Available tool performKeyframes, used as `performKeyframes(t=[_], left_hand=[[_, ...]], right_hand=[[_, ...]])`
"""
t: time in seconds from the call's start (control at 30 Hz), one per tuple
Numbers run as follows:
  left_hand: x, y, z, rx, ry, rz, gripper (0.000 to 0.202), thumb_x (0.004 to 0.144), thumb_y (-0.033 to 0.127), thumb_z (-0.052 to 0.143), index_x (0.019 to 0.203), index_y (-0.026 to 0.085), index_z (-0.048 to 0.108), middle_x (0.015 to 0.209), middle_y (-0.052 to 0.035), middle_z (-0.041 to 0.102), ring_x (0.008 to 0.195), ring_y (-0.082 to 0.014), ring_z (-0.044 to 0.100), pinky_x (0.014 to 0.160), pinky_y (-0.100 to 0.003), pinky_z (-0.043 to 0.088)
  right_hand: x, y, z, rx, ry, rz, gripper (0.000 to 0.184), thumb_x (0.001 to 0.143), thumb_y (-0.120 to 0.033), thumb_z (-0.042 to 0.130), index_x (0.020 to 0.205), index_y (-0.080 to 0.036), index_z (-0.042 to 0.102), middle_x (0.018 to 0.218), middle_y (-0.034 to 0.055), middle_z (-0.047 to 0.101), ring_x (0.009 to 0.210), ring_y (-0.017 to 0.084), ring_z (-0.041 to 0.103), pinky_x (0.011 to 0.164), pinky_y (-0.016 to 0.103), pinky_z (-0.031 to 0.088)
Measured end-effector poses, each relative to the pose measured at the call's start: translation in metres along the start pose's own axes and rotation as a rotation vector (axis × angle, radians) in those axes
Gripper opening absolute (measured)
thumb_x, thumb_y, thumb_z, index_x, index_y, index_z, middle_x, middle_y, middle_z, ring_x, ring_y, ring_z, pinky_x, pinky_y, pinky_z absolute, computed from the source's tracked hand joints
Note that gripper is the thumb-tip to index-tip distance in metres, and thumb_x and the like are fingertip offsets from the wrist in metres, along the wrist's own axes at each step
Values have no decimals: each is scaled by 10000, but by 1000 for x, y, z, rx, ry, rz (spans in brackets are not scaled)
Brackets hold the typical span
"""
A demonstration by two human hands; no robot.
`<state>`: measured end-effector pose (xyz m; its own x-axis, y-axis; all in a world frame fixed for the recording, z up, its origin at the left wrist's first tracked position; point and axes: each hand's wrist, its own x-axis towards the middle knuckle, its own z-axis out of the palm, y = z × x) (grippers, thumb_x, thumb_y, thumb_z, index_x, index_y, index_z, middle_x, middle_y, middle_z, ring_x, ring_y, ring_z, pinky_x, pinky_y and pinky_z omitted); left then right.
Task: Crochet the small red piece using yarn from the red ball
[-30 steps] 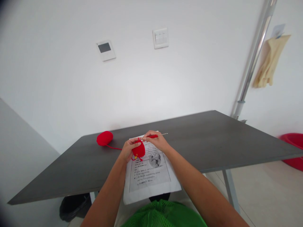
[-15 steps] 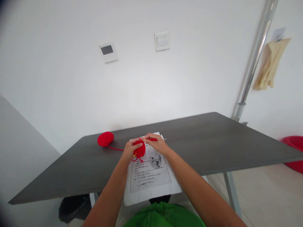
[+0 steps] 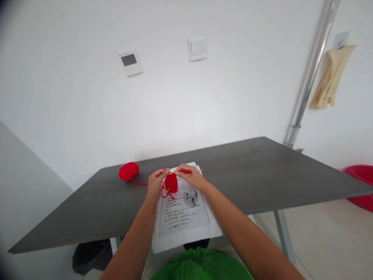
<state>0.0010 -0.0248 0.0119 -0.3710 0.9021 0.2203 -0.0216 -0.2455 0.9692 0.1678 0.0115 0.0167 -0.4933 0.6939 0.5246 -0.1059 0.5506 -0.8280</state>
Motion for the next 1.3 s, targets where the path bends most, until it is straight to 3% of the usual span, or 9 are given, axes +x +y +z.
performKeyframes(t=[0.43,0.73,0.9,1.07,1.3], left_hand=[[4,-8,-3,-40,-95,-23,182,577,311,730,660,158,677,675,-20,658,635,-135,574,666,-257,440],[-2,0,1,-175,-181,-134,205,574,309,741,645,140,648,609,-15,633,544,-115,544,563,-232,425],[-3,1,2,-223,-203,-198,209,538,277,761,645,137,650,604,-22,635,545,-115,549,564,-231,429],[-2,0,1,-195,-203,-166,229,538,298,762,666,137,662,628,-29,643,586,-129,566,598,-242,441],[-5,4,3,-211,-231,-188,323,597,350,729,833,130,707,677,-45,668,622,-141,584,610,-246,441]], right_hand=[[-1,-10,2,-48,85,14,165,814,-317,554,810,-176,639,801,34,643,782,171,584,726,292,437],[2,-9,0,53,121,2,170,785,-338,593,775,-179,654,770,24,633,761,160,579,720,290,448],[3,-6,-2,140,83,32,173,784,-337,601,766,-171,644,759,25,631,736,150,586,708,287,465],[2,-7,-4,244,9,78,190,770,-354,618,774,-165,633,762,22,634,716,143,600,713,295,481],[2,-8,-3,173,-82,97,194,754,-355,637,775,-163,658,754,29,653,717,149,593,680,279,465]])
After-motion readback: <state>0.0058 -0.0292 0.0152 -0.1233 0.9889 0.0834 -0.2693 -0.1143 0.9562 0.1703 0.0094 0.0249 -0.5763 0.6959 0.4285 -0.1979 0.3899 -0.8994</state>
